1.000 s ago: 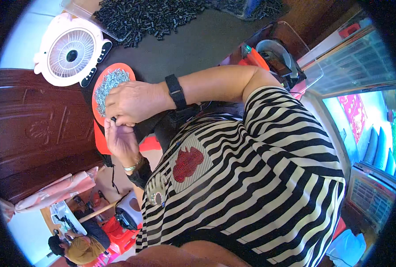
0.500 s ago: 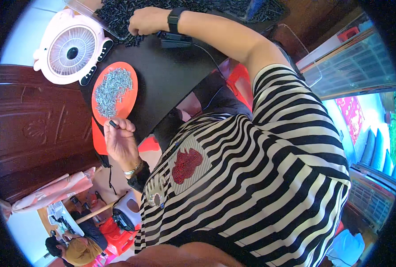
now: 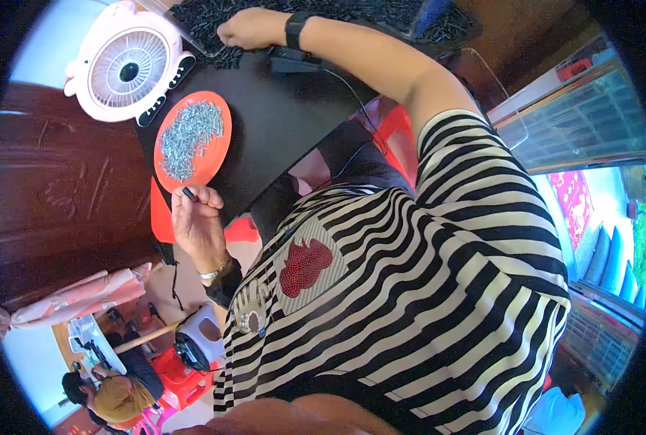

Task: Assembling small metal clips into black plastic housings by hand.

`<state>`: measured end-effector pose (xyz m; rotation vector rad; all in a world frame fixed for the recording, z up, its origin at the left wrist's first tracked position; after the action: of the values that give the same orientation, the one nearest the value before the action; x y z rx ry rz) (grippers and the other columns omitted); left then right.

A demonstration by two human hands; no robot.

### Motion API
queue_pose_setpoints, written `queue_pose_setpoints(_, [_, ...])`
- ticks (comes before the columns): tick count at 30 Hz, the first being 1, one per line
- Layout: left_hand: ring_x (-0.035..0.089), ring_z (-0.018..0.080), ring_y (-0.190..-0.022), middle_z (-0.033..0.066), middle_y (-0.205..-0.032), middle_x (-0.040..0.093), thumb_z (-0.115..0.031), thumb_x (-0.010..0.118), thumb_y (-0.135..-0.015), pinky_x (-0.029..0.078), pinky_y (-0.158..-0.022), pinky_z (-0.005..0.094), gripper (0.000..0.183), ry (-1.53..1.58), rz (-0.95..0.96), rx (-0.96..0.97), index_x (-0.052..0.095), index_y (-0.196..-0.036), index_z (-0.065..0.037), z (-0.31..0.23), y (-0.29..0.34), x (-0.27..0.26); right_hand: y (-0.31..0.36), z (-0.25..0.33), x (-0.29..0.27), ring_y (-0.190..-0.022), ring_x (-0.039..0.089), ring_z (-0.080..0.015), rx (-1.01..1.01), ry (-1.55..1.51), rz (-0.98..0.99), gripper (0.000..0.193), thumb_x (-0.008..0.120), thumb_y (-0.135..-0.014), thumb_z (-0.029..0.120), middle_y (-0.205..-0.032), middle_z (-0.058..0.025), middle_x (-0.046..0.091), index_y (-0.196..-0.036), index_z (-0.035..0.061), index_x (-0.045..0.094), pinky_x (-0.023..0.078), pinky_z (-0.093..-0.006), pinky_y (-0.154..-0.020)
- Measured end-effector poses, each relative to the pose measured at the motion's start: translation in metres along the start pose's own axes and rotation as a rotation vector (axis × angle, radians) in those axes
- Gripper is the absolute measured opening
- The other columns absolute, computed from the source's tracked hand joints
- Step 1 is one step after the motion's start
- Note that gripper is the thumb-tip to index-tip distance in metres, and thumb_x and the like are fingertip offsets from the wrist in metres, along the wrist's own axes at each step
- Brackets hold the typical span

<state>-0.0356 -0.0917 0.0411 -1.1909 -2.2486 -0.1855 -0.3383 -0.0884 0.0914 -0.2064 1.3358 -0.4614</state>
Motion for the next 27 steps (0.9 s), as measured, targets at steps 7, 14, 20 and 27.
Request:
queue_pose_setpoints(7, [0.048, 0.0205, -0.072, 0.0083, -0.081, 0.048, -0.021, 0.048, -0.094, 0.039, -0.066, 0.0310, 0.019, -0.071, -0.004, 0.034, 0.050, -0.095, -0.002, -0.009, -0.008, 0.017, 0.023, 0.078, -0.004, -0.068, 0.056, -0.0073, 0.218, -1.316, 0.310, 0.018, 0.063, -0.089, 0.018, -0.077, -0.0010, 0.062, -0.095, 0.0016, 0.065, 0.047, -0.0231, -0.062])
queue_pose_setpoints(14, [0.052, 0.0189, -0.070, 0.0066, -0.077, 0.048, -0.021, 0.046, -0.096, 0.043, -0.068, 0.0304, 0.019, -0.087, 0.077, 0.029, 0.049, -0.093, -0.002, -0.017, -0.011, 0.039, 0.041, 0.164, 0.007, -0.065, 0.049, -0.0013, 0.106, -1.434, 0.537, 0.021, 0.061, -0.091, 0.026, -0.074, 0.0054, 0.055, -0.094, 0.0049, 0.063, 0.040, -0.0165, -0.060])
queue_pose_setpoints(20, [0.048, 0.0194, -0.071, 0.0059, -0.078, 0.044, -0.026, 0.048, -0.094, 0.040, -0.067, 0.0299, 0.025, -0.162, 0.073, 0.039, 0.048, -0.096, -0.001, -0.018, -0.011, 0.040, 0.044, 0.194, 0.006, -0.064, 0.048, -0.0043, -0.056, -1.322, 0.591, 0.022, 0.062, -0.090, 0.026, -0.073, 0.0033, 0.055, -0.088, 0.0041, 0.063, 0.041, -0.0188, -0.060])
queue_pose_setpoints(27, [0.050, 0.0154, -0.070, 0.0034, -0.076, 0.046, -0.032, 0.050, -0.094, 0.040, -0.065, 0.0264, 0.033, -0.221, 0.105, 0.022, 0.051, -0.100, 0.001, -0.013, -0.009, 0.035, 0.047, 0.211, 0.001, -0.067, 0.051, -0.0057, -0.232, -1.063, 0.640, 0.020, 0.062, -0.090, 0.024, -0.074, 0.0023, 0.057, -0.086, 0.0036, 0.061, 0.043, -0.0200, -0.064])
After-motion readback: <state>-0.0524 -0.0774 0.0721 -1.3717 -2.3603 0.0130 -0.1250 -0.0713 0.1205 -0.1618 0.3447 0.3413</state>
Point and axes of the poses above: each hand's wrist, its own y-axis away from the middle knuckle, its own x-axis out of the palm, z = x × y, the point moved 10 cm from there along -y, towards the middle knuckle
